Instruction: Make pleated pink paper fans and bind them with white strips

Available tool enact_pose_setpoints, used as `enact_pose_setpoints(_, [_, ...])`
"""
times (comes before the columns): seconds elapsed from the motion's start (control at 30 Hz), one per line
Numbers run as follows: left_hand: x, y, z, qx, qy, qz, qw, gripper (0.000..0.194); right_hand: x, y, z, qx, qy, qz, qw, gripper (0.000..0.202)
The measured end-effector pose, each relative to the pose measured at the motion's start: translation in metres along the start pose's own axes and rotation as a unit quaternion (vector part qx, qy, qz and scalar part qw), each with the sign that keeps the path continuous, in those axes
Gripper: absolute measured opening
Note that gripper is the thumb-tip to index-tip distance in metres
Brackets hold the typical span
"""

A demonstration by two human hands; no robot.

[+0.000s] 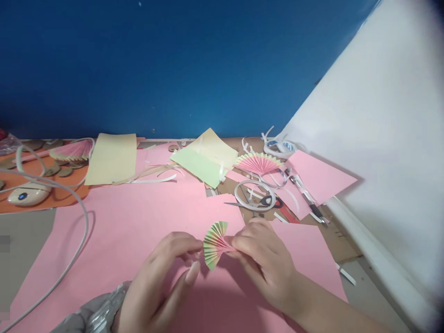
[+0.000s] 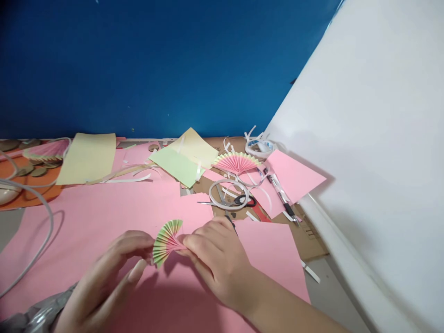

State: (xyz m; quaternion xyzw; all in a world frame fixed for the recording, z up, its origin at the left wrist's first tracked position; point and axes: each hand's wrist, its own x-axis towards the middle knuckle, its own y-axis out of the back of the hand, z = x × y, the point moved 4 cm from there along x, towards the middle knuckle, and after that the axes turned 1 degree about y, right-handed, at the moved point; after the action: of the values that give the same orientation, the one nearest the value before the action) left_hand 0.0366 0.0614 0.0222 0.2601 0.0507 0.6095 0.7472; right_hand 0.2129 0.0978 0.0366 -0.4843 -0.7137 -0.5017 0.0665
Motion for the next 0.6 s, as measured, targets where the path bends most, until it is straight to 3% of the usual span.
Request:
enact_pose_setpoints(0.13, [0.001, -0.001, 0.006, 0.014, -0.031, -0.012, 0.999, 0.037, 0.000, 0.002, 0.003, -0.011, -0.005, 0.012, 1.000, 0.014])
enact_pose_setpoints(0.33, [-0.001, -0.011, 0.017, -0.071, -0.046, -0.055, 0.995, 0.030, -0.002, 0.004, 0.005, -0.010, -0.025, 0.024, 0.999, 0.016])
enact_pose_setpoints(0.5, [-0.002, -0.008, 0.008, -0.101, 0.041, -0.008, 0.994, 0.018, -0.001, 0.005, 0.005, 0.002, -0.020, 0.040, 0.999, 0.015])
enact_pose_setpoints(0.6, [-0.002, -0.006, 0.001, -0.086, 0.082, -0.002, 0.993, 0.031, -0.001, 0.003, 0.005, 0.000, -0.010, 0.029, 1.000, 0.014])
